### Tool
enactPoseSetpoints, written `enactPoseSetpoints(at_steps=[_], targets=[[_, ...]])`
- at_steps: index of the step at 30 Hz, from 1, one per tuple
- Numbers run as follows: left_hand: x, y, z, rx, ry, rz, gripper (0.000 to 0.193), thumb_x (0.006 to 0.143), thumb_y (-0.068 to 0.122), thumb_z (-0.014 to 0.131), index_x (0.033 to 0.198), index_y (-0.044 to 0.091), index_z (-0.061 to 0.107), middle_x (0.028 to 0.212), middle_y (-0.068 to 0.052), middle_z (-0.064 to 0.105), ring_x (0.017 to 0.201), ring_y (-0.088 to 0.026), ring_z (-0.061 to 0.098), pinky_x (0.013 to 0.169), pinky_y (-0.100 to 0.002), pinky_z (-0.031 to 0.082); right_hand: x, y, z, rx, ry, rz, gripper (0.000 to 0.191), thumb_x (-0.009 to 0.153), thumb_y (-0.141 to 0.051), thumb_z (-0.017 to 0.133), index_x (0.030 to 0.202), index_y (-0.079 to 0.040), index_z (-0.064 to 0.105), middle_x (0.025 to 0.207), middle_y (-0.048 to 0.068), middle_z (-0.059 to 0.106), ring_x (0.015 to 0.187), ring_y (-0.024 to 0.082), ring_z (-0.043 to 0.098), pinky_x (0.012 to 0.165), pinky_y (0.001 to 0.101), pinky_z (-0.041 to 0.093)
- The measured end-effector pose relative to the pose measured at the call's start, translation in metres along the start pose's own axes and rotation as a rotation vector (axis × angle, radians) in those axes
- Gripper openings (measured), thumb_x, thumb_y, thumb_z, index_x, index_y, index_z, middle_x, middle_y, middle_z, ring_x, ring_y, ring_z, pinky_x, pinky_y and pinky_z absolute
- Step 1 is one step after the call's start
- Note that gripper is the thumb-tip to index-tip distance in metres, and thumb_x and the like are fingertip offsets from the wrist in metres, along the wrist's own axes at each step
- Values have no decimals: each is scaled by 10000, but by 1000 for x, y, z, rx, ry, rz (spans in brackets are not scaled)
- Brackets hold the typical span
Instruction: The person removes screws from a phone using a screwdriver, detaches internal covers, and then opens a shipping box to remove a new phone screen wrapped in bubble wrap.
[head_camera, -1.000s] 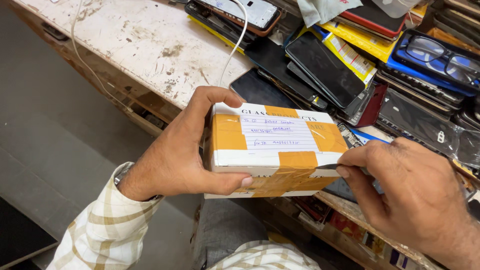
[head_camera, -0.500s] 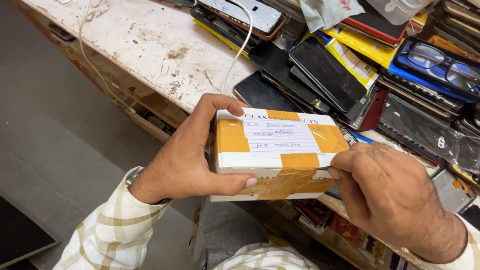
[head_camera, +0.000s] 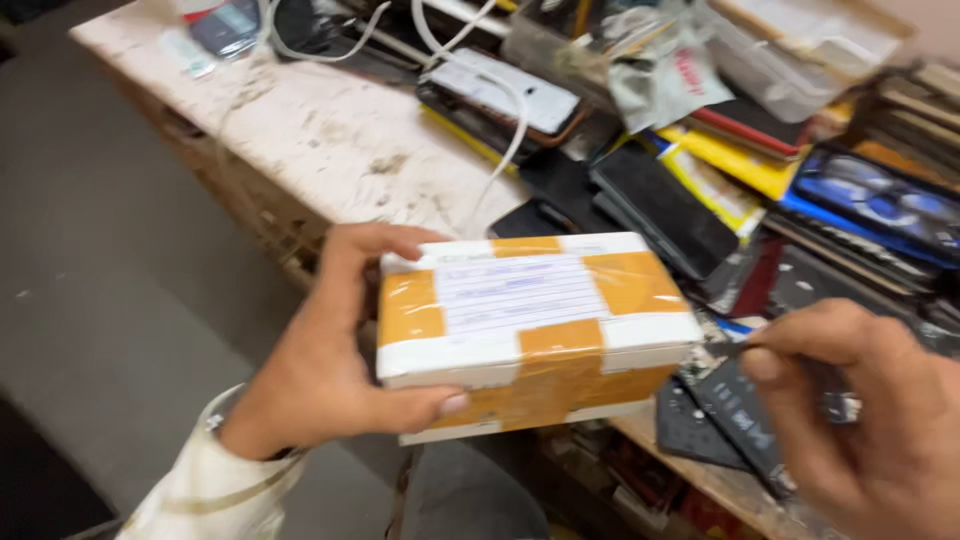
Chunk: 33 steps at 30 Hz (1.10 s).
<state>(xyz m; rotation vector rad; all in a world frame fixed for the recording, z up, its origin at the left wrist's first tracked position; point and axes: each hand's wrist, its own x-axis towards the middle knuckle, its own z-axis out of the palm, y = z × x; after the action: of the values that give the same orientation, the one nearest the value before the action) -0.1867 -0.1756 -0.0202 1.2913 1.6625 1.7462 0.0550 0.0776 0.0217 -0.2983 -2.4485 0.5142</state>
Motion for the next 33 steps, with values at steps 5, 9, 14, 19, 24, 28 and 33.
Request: enactPoseSetpoints(at_steps=[5,9,14,19,24,28,33], targets=[[2,-15,11,14,-31,2,873,704,288,911,1369,99,378,1472,-146,527,1334,-258,557,1145,-401,471,10,-18,-1,-84,-146,-1,206,843,-23,746,1026,-21,653,877,83,723,782,188,729,662,277,599],[7,-6,20,94,-47,41,883,703,287,921,1368,100,371,1456,-145,554,1322,-256,576,1128,-398,486,16,-19,-10,-186,-211,-183,174,837,-82,768,980,-56,672,916,90,725,763,217,740,640,309,583],[5,-1,25,103,-47,24,883,688,302,928,1346,108,373,1445,-130,555,1238,-246,615,1056,-390,534,13,-4,-15,-216,-331,-221,177,821,-95,758,979,-92,677,932,50,714,803,227,733,671,332,573],[6,-4,35,174,-101,110,901,694,326,941,1361,113,375,1384,-133,566,1288,-262,622,1090,-390,527,11,-19,1,-143,-473,-305,244,800,-134,777,1018,-102,672,934,49,668,845,255,709,709,363,576],[6,-2,40,212,-127,92,905,678,343,939,1357,122,383,1388,-142,575,1288,-271,631,1087,-384,521,16,-43,12,-107,-466,-416,240,833,-118,754,1030,-42,643,946,99,657,819,300,675,695,416,541],[0,-3,20,205,-67,121,904,701,332,937,1370,116,369,1461,-154,541,1322,-279,612,1116,-407,514,35,-35,1,-145,-479,-292,213,819,-99,742,1023,-115,683,944,53,677,834,234,717,689,350,570],[5,0,14,169,-54,150,915,712,308,935,1391,107,355,1463,-165,519,1366,-280,569,1151,-424,511,28,-36,7,-181,-343,-323,212,798,-84,731,1000,-90,668,917,55,687,783,226,716,665,325,566]])
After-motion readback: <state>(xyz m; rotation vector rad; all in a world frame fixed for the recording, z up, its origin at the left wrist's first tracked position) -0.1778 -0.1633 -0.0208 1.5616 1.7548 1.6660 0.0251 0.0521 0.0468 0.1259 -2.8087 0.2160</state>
